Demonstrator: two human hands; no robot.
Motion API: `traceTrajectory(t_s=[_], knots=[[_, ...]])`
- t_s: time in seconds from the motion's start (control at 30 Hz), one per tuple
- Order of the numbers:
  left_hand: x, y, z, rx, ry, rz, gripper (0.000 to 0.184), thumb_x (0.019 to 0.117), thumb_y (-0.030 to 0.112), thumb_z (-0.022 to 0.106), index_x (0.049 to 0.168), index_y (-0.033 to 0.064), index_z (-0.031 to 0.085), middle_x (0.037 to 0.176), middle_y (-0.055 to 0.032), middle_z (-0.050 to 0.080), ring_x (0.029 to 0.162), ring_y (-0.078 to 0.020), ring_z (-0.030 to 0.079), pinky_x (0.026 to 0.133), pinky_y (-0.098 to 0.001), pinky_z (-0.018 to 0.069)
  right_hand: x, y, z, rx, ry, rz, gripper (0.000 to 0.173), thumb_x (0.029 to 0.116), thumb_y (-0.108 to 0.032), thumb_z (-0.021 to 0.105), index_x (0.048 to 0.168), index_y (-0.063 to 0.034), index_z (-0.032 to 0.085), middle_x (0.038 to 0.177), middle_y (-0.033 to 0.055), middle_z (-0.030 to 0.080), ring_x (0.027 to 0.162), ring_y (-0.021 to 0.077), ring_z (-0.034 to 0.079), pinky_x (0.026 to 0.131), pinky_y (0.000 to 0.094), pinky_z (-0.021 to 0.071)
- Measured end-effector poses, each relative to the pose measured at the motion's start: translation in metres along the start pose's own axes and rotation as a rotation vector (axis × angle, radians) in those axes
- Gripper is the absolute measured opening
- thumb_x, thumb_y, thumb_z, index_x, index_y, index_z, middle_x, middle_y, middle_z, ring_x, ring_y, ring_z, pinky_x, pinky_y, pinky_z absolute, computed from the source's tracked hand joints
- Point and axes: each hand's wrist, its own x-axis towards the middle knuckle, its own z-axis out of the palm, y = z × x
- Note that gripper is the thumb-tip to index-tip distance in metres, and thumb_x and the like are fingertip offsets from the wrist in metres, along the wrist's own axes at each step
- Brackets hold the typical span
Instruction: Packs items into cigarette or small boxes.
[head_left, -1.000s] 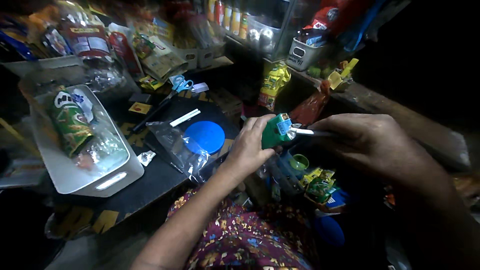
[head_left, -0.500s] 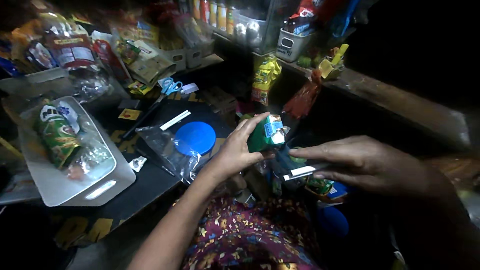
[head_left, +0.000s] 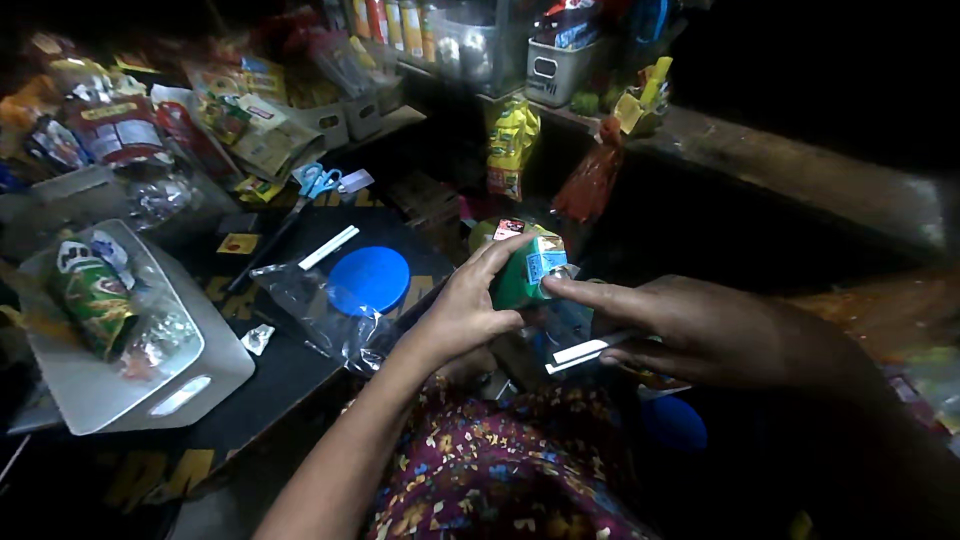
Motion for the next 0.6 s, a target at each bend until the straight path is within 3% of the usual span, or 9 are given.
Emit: traceTrajectory(t_s=[0.1, 0.2, 0.3, 0.37, 0.47, 0.53, 0.6], knots=[[0.000, 0.019, 0.007, 0.091, 0.025, -0.091, 0.068, 0.0754, 0.002, 0.082, 0.136, -0.0040, 0.053, 0.124, -0.0103, 0.063, 0.107, -0.0040, 0.062, 0.093, -0.0180, 0.0515, -0.003, -0.001, -0.001, -0.029, 0.025, 0.006, 0.053, 0.0944, -0.019, 0.063, 0.145, -0.0094, 0.054, 0.083, 0.0027, 0.070, 0.068, 0.0096, 0.065, 0.063, 0.0253, 0.0556], [-0.001, 0.019, 0.009, 0.098, -0.005, -0.111, 0.068, 0.0752, 0.002, 0.082, 0.137, -0.0003, 0.055, 0.125, -0.0100, 0.062, 0.109, -0.0070, 0.063, 0.093, -0.0205, 0.0524, -0.003, 0.000, -0.005, -0.029, 0.006, -0.006, 0.047, 0.0944, -0.020, 0.064, 0.139, -0.0095, 0.058, 0.084, 0.0012, 0.069, 0.068, 0.0074, 0.063, 0.063, 0.0236, 0.0548], [-0.003, 0.004, 0.010, 0.017, -0.004, -0.047, 0.073, 0.0748, -0.002, 0.079, 0.142, 0.0025, 0.053, 0.130, -0.0109, 0.059, 0.112, -0.0102, 0.062, 0.094, -0.0245, 0.0539, -0.006, 0.007, -0.014, 0.073, 0.011, -0.022, 0.045, 0.0967, -0.021, 0.063, 0.140, -0.0093, 0.060, 0.095, -0.0022, 0.072, 0.076, -0.0030, 0.063, 0.070, 0.0132, 0.0537], [-0.004, 0.001, 0.009, 0.024, 0.021, -0.036, 0.074, 0.0729, -0.005, 0.079, 0.142, 0.0026, 0.053, 0.131, -0.0113, 0.059, 0.112, -0.0107, 0.063, 0.093, -0.0253, 0.0553, -0.010, 0.009, -0.021, 0.180, 0.090, -0.031, 0.040, 0.0974, -0.021, 0.062, 0.136, -0.0104, 0.063, 0.097, -0.0069, 0.071, 0.076, -0.0086, 0.061, 0.069, 0.0079, 0.0525], [-0.006, 0.002, 0.007, 0.037, 0.044, -0.054, 0.074, 0.0720, -0.006, 0.078, 0.141, 0.0016, 0.053, 0.130, -0.0110, 0.059, 0.110, -0.0104, 0.063, 0.092, -0.0250, 0.0550, -0.011, 0.002, -0.027, 0.216, 0.244, 0.023, 0.036, 0.0950, -0.020, 0.065, 0.129, -0.0102, 0.065, 0.089, -0.0100, 0.068, 0.072, -0.0073, 0.060, 0.063, 0.0084, 0.0523], [-0.006, 0.002, 0.008, 0.037, 0.047, -0.065, 0.075, 0.0724, -0.005, 0.080, 0.142, 0.0026, 0.053, 0.130, -0.0103, 0.059, 0.111, -0.0104, 0.063, 0.093, -0.0252, 0.0551, -0.007, -0.002, -0.026, 0.186, 0.303, 0.061, 0.039, 0.0926, -0.018, 0.066, 0.130, -0.0083, 0.063, 0.080, -0.0101, 0.065, 0.065, -0.0068, 0.057, 0.058, 0.0083, 0.0490], [-0.006, 0.000, 0.009, 0.046, 0.048, -0.073, 0.075, 0.0739, -0.002, 0.081, 0.143, 0.0037, 0.052, 0.131, -0.0103, 0.058, 0.111, -0.0109, 0.063, 0.093, -0.0256, 0.0551, -0.003, -0.006, -0.026, 0.139, 0.298, 0.127, 0.045, 0.0921, -0.019, 0.068, 0.136, -0.0098, 0.060, 0.081, -0.0103, 0.067, 0.064, -0.0070, 0.059, 0.058, 0.0091, 0.0508]])
